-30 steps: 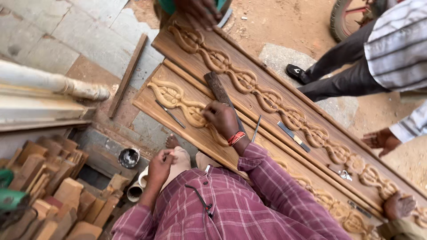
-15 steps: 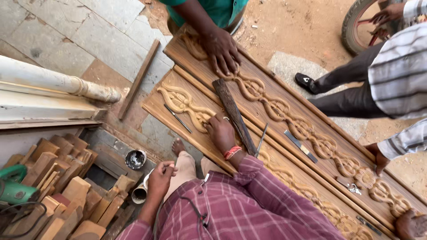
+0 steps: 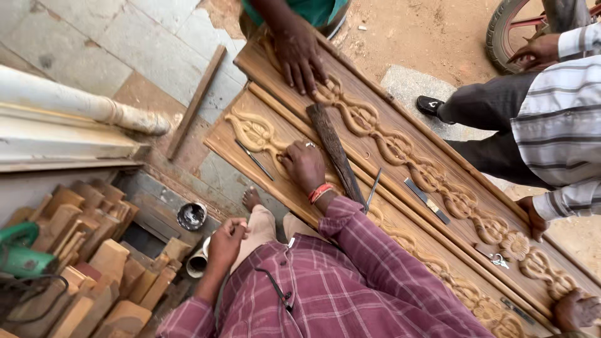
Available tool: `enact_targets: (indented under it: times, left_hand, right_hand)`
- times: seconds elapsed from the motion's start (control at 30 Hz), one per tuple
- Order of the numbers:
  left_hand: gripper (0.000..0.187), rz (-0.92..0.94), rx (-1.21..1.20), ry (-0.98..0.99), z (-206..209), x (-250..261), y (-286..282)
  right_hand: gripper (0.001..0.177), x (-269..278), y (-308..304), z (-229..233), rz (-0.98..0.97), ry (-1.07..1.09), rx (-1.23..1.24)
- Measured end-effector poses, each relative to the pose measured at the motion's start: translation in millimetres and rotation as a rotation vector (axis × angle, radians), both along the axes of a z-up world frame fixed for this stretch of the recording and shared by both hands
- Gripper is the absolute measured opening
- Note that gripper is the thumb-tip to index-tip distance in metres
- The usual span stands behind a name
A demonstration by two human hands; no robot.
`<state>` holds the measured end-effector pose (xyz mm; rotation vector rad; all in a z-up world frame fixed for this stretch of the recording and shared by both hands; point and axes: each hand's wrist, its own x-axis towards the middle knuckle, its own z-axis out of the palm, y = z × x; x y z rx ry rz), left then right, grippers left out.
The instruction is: The person carves intricate floral patterns into a long wooden plank using a chisel and a wooden mallet. They repeatedly position the chisel and strike it to remove wood shavings, refining the design along the plank's length.
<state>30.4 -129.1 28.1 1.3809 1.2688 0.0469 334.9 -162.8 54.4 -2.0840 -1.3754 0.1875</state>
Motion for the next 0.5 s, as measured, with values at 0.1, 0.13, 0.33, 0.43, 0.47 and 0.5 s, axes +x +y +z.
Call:
enact_targets:
  times: [0.1, 0.13, 0.33, 0.43, 0.47, 0.5]
  left_hand:
    - [0.028, 0.014, -0.019, 0.022, 3, 1, 0]
    - [0.028, 0.013, -0.006, 0.012, 3, 5, 6]
    - [0.028, 0.023, -0.008, 0.027, 6, -2, 6]
    - [0.028, 0.058, -0.036, 0.005, 1, 2, 13]
    - [0.028, 0.040, -0.028, 0.003, 1, 5, 18]
    - [0.028, 0.020, -0.036, 0.014, 2, 2, 14]
  right_hand:
    - [0.018, -16, -2, -13, -0.049, -0.053, -0.064]
    - [0.018, -16, 2, -15, -0.054, -0.080, -0.084]
    - [0.024, -30, -13, -27, -0.067, -0.050, -0.059]
    - [0.017, -22, -7, -21, -0.088, 0.081, -0.012]
    - [0.017, -17, 3, -18, -0.089, 0.077, -0.001]
    - [0.017, -18, 2, -15, -0.094, 0.084, -0.007]
